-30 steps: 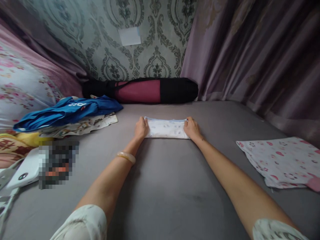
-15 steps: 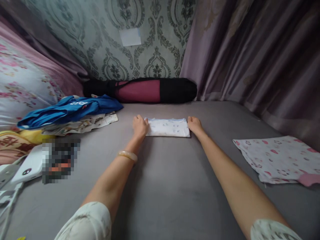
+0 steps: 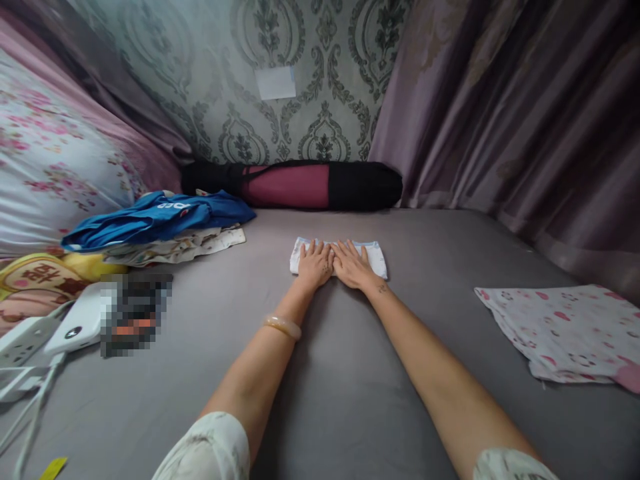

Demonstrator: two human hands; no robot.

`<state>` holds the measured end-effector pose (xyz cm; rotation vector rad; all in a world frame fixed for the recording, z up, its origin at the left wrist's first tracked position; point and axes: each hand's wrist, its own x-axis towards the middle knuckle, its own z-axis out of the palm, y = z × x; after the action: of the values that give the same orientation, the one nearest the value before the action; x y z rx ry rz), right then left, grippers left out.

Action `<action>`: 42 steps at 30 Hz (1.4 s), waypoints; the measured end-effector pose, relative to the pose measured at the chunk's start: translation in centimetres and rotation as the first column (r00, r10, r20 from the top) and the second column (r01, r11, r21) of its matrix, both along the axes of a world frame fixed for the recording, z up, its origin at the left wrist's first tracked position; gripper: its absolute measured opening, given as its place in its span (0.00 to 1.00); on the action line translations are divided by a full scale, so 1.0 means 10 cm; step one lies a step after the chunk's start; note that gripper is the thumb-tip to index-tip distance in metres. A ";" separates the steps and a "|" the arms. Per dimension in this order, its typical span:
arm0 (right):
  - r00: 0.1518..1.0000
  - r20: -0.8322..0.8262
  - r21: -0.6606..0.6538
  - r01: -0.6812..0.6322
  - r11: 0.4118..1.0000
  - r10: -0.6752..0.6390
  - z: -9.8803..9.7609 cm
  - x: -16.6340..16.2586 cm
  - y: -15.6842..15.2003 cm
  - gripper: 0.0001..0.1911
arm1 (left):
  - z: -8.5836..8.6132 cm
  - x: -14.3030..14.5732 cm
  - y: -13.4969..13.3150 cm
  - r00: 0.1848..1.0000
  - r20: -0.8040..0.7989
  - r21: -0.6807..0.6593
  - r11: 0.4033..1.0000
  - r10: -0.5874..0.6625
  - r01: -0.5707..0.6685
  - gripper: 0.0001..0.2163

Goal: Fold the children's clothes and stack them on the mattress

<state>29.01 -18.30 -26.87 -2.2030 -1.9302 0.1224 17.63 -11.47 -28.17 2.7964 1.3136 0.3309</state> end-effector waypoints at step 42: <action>0.973 0.077 0.031 0.216 0.976 -0.217 -0.11 0.17 -0.08 0.35 | 0.02 -0.19 0.08 0.990 -0.011 -0.047 0.989 0.139 -0.139 0.30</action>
<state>30.69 -19.15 -27.99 -2.4198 -1.7046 -0.0215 15.77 -10.69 -27.95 2.6762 1.5015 0.2892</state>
